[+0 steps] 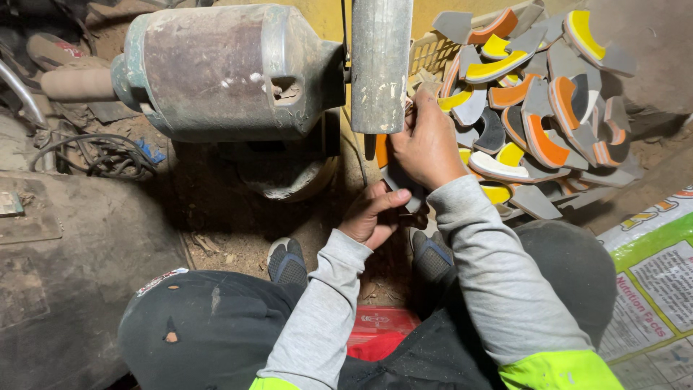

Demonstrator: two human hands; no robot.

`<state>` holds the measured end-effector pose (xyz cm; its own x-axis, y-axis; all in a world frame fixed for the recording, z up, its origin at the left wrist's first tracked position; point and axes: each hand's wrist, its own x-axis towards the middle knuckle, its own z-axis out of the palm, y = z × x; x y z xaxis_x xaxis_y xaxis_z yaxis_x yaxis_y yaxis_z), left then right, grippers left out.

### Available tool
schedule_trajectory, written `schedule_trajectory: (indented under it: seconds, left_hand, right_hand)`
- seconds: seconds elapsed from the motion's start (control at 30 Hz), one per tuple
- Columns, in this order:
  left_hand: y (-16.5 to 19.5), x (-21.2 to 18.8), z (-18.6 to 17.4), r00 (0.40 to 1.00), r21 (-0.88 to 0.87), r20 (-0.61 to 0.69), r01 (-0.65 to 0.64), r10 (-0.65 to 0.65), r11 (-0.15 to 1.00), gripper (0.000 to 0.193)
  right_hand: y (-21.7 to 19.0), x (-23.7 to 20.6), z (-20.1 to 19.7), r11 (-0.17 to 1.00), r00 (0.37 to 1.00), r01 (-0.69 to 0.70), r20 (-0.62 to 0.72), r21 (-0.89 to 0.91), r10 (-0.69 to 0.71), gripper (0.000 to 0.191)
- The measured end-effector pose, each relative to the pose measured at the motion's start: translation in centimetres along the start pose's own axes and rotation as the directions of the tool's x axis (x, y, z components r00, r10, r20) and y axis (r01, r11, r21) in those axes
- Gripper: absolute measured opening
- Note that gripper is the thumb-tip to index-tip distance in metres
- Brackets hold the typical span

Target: The person sits at a grinding machine and repeatedly presses the edges of small, curved shoe sole pieces against the rotating wheel to smooth them. They handle multiple pieces in yellow, orange, and gray, turning them over to grind different sides before placing them into a nearby basket.

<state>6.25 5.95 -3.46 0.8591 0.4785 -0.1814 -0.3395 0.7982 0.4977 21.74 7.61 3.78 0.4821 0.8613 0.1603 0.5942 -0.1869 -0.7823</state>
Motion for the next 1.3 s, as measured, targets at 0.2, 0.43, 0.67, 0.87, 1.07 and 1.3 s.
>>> schedule_trajectory:
  seconds: [0.2, 0.43, 0.67, 0.87, 1.07, 1.3]
  left_hand:
    - [1.0, 0.1, -0.1, 0.999, 0.002, 0.014, -0.040, 0.040, 0.999, 0.043]
    - [2.1, 1.0, 0.4, 0.997, 0.043, -0.007, -0.073, 0.074, 0.996, 0.050]
    - [3.5, 1.5, 0.3, 0.999, 0.068, 0.029, -0.023, 0.021, 0.997, 0.041]
    - [3.1, 1.6, 0.1, 0.999, 0.104, -0.027, -0.030, 0.033, 0.994, 0.035]
    - [-3.2, 0.7, 3.7, 0.993, -0.121, -0.112, -0.054, 0.040, 0.991, 0.022]
    - [-7.6, -2.5, 7.2, 0.986, 0.151, -0.167, 0.019, 0.006, 0.988, 0.023]
  right_hand:
    - [0.1, 0.5, 0.9, 0.999, 0.996, -0.001, -0.085, 0.032, 0.004, 0.036]
    - [0.0, 1.6, 1.0, 0.998, 0.994, -0.044, -0.095, 0.054, 0.049, 0.037]
    - [0.6, 2.8, 1.3, 1.000, 0.989, -0.008, -0.147, 0.029, 0.012, 0.041]
    - [1.1, 3.3, 1.3, 1.000, 0.991, -0.007, -0.137, -0.002, 0.007, 0.042]
    - [1.7, 1.6, -1.4, 0.980, 0.969, 0.188, 0.175, -0.069, -0.174, 0.032]
    - [1.3, -1.2, -8.4, 0.896, 0.605, -0.288, 0.790, 0.339, -0.104, 0.021]
